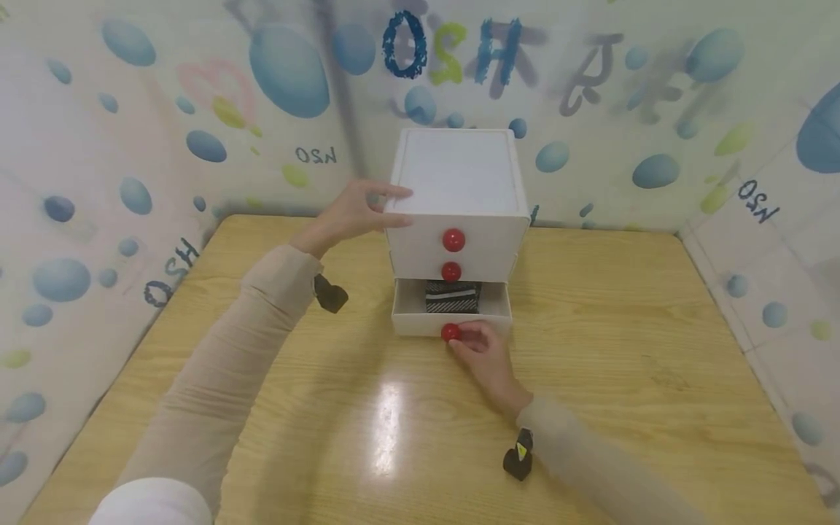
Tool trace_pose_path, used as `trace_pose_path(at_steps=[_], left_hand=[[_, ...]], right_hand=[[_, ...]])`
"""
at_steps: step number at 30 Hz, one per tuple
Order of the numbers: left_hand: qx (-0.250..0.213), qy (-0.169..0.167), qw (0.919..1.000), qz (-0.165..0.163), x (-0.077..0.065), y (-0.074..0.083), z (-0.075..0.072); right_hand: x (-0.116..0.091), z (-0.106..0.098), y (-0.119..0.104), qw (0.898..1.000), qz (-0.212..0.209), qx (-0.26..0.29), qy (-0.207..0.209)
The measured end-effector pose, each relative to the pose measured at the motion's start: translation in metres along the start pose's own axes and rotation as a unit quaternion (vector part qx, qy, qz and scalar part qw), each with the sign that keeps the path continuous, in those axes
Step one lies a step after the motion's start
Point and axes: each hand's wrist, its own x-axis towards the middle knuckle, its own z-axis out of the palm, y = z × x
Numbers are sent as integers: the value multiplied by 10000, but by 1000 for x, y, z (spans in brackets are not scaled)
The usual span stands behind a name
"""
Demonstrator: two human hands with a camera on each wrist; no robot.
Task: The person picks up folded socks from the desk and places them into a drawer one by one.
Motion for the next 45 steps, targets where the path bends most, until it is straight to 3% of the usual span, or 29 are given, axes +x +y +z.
trace_pose_path(at_steps=[6, 16, 24, 31, 45], left_hand=[[-29, -29, 10000, 25, 0, 1, -1], [-64, -76, 9999, -114, 0, 1, -2], [-65, -37, 9999, -134, 0, 0, -2], [-104, -35, 9999, -72, 0, 0, -1], [-44, -9, 10000, 41, 0, -1, -1]], right_hand=[[14, 1, -4, 9999, 111, -80, 92], [33, 4, -10, 9996, -71, -195, 170], [46, 6, -11, 9984, 122, -495, 249], [54, 6, -11, 9975, -34, -632, 325], [57, 7, -12, 9972, 100, -668, 318]])
